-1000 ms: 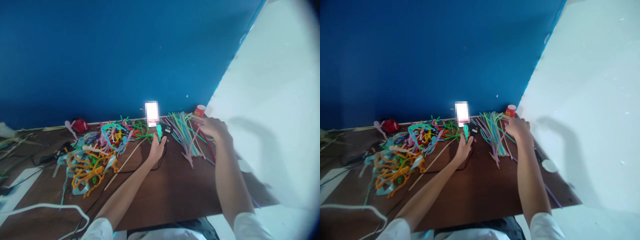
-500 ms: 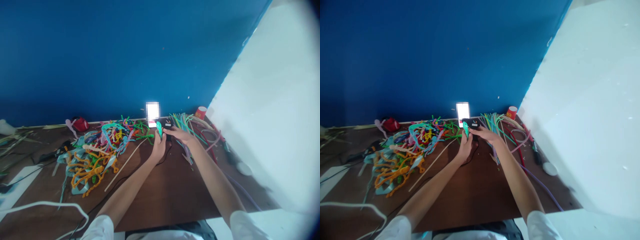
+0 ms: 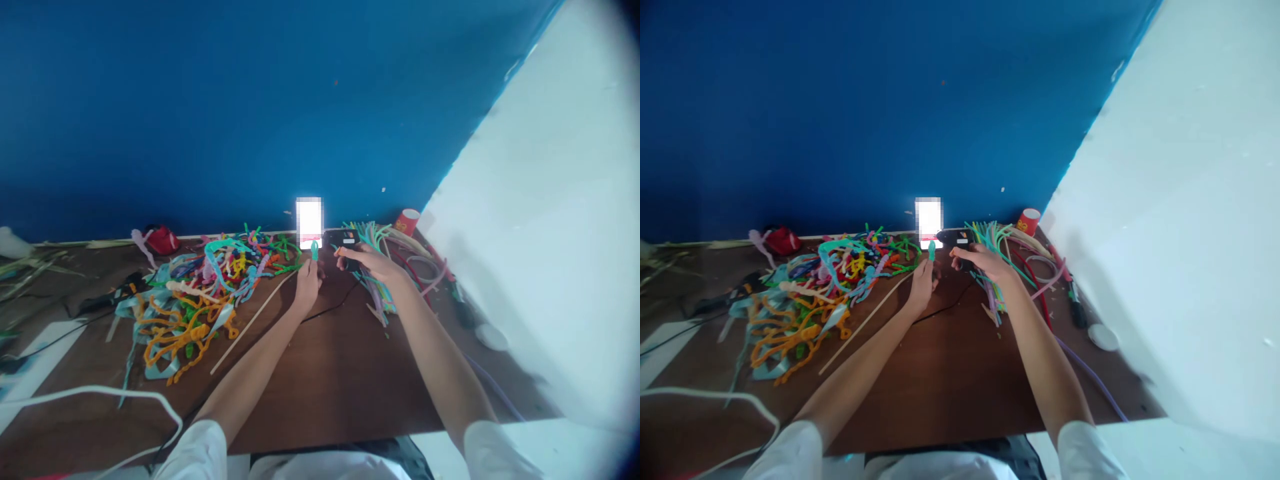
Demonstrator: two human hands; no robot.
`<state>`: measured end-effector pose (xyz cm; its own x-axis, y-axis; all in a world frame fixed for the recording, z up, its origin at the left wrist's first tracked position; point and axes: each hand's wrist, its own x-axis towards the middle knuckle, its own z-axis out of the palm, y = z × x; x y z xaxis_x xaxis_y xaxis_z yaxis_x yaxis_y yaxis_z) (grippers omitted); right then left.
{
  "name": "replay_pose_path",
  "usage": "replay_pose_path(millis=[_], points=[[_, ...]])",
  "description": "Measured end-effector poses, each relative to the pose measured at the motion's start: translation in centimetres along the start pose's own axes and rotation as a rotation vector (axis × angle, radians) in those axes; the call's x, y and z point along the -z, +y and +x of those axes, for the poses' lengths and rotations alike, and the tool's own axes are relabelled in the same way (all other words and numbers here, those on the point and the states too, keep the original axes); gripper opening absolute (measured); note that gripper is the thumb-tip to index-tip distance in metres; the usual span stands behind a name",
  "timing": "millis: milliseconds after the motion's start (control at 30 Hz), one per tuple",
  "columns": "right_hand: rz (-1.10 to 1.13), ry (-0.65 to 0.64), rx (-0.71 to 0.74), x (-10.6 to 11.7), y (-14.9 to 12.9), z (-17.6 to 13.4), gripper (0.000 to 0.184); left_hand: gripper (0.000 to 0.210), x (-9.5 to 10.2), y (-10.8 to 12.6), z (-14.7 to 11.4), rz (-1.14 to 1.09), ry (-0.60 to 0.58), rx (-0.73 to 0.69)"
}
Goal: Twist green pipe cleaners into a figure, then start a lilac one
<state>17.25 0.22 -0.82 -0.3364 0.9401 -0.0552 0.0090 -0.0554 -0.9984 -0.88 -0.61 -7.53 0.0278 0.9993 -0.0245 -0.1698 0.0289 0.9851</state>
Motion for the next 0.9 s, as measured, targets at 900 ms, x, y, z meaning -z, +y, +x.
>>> replay_pose_path(millis=[900], points=[[-0.226,-0.067,-0.069,0.01,-0.07,-0.14,0.037,0.024,0.28,-0.4,-0.1,0.054,0.004,-0.024]])
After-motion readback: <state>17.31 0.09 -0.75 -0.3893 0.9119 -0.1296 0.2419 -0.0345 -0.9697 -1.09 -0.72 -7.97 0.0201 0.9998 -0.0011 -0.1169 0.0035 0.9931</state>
